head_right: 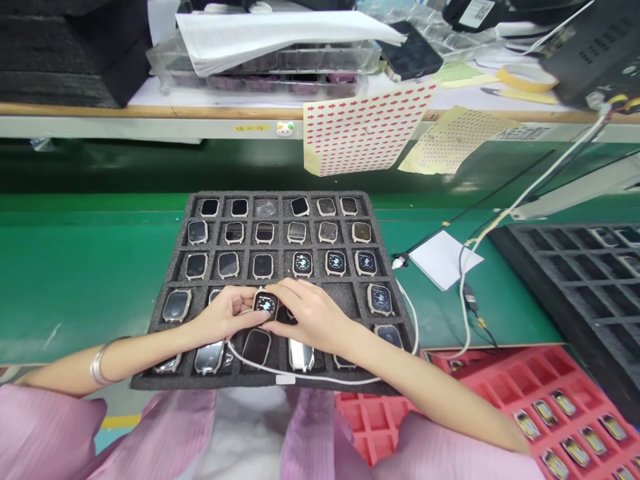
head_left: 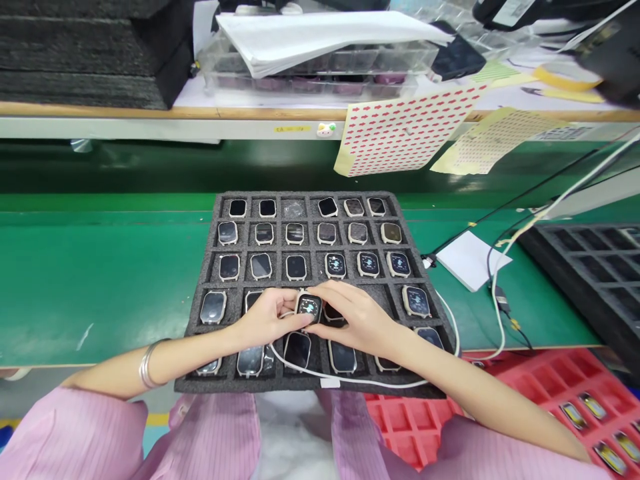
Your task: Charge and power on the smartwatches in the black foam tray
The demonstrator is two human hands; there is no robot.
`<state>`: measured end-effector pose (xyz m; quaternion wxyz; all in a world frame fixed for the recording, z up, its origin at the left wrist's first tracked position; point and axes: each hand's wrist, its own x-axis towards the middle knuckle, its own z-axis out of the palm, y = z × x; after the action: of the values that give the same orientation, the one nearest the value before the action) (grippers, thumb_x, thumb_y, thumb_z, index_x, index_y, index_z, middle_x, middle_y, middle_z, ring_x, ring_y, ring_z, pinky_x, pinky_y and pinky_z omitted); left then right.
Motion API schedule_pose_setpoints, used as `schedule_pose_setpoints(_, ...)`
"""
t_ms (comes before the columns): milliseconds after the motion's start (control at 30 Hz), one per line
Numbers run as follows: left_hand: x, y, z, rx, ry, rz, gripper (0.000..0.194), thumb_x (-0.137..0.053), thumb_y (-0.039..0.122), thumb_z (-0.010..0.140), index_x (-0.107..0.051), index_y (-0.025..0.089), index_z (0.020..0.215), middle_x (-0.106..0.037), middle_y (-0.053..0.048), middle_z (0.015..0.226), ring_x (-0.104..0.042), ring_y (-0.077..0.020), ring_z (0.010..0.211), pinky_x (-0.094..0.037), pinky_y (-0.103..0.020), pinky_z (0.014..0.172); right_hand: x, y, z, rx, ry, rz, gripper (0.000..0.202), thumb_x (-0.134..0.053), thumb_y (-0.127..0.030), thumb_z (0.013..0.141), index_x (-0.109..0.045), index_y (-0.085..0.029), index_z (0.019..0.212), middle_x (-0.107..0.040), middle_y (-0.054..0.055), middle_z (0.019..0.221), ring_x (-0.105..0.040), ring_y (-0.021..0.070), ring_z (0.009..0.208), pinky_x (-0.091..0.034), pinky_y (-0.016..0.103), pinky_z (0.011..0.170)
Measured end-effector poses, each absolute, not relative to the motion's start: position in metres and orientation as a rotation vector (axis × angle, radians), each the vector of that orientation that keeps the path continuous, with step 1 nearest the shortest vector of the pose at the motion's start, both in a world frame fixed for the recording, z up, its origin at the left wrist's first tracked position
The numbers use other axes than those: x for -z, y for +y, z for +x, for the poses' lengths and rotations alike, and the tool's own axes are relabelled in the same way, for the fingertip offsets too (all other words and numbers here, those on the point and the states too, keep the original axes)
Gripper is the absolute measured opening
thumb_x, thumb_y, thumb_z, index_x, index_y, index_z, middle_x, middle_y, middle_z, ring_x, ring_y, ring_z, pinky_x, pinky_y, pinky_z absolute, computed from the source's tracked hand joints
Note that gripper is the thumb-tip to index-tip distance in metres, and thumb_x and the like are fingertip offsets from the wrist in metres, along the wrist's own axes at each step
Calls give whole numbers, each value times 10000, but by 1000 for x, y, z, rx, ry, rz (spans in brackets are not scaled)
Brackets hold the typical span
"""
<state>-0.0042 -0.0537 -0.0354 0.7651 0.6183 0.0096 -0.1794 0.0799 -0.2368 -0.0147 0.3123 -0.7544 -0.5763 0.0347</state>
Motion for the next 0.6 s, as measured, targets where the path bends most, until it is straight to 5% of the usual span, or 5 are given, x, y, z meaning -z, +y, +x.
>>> schedule_pose_setpoints(600, 33, -56, -5, 443, -10, 1443, 359, -725, 342, 730, -635, 139, 1012, -681, -65, 977, -632, -188, 862, -504, -302, 771, -15, -260, 91, -181, -1344, -1959, 355, -682, -302, 815, -570, -164, 1123, -575, 98, 1056, -574, 224, 984, -504, 365, 850)
